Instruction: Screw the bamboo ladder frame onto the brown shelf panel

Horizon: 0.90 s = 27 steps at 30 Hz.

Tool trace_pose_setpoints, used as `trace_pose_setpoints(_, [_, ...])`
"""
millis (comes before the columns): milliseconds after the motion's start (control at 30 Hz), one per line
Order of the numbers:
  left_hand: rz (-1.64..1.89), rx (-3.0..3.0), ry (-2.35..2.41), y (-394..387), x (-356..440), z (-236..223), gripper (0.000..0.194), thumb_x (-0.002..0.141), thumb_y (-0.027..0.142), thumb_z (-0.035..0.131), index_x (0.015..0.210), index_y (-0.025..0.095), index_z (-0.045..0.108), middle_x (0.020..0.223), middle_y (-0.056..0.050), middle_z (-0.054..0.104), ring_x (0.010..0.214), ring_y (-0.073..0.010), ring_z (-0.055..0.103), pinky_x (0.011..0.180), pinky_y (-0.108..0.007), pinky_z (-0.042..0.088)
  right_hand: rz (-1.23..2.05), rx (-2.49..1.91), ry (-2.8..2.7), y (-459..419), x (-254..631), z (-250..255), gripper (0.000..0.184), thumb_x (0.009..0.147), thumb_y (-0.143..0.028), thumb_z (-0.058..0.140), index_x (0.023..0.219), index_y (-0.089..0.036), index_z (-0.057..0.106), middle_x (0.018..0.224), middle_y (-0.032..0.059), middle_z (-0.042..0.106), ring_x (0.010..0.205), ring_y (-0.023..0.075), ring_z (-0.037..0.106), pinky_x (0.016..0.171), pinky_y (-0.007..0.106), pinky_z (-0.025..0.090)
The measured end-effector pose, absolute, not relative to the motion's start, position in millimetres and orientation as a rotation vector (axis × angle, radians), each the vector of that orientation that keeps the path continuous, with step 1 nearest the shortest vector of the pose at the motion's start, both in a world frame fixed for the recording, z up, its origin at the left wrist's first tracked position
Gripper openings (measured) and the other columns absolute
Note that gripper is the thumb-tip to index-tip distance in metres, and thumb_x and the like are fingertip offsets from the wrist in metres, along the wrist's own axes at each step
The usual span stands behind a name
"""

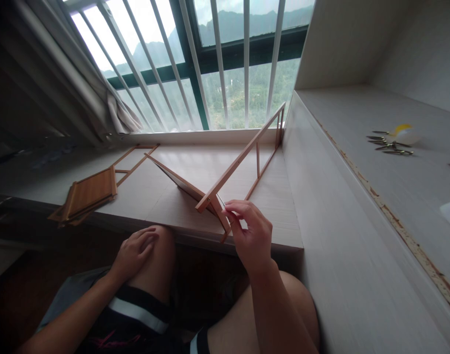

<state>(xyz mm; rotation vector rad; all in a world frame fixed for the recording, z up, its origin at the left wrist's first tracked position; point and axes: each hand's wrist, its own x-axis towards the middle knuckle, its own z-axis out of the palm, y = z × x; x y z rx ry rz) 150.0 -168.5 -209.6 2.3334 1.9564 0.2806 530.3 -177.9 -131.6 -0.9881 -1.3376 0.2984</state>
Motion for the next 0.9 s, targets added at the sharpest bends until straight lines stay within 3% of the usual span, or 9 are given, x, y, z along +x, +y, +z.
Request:
trace_pose_setpoints(467, [0.271,2.357,1.952,-169.4,151.1,-207.3,0.029,0.091,0.031,0.049,0.111,0.03,0.069,0.14,-0.001,0.061,0.128,-0.0271,0.056,0.102,-0.045,0.045,0.336,-0.865,-1.476,-177.2,533.9,-130.3,0.012,0.091,-0.01,0.064,0.096,-0.021,0.067,0.1,0.0039,0.072,0.094,0.0156,0.068,0.079,0.03,0.056])
trace_pose_setpoints(900, [0.281,2.359,1.967,-169.0,148.6,-210.8,0.029,0.09,0.031,0.05,0.111,0.03,0.07,0.14,-0.001,0.061,0.128,-0.0265,0.056,0.104,-0.044,0.045,0.431,-0.861,-1.434,-176.2,533.2,-133.8,0.013,0.093,-0.011,0.062,0.097,-0.023,0.066,0.105,0.0035,0.072,0.099,0.0161,0.068,0.078,0.029,0.055])
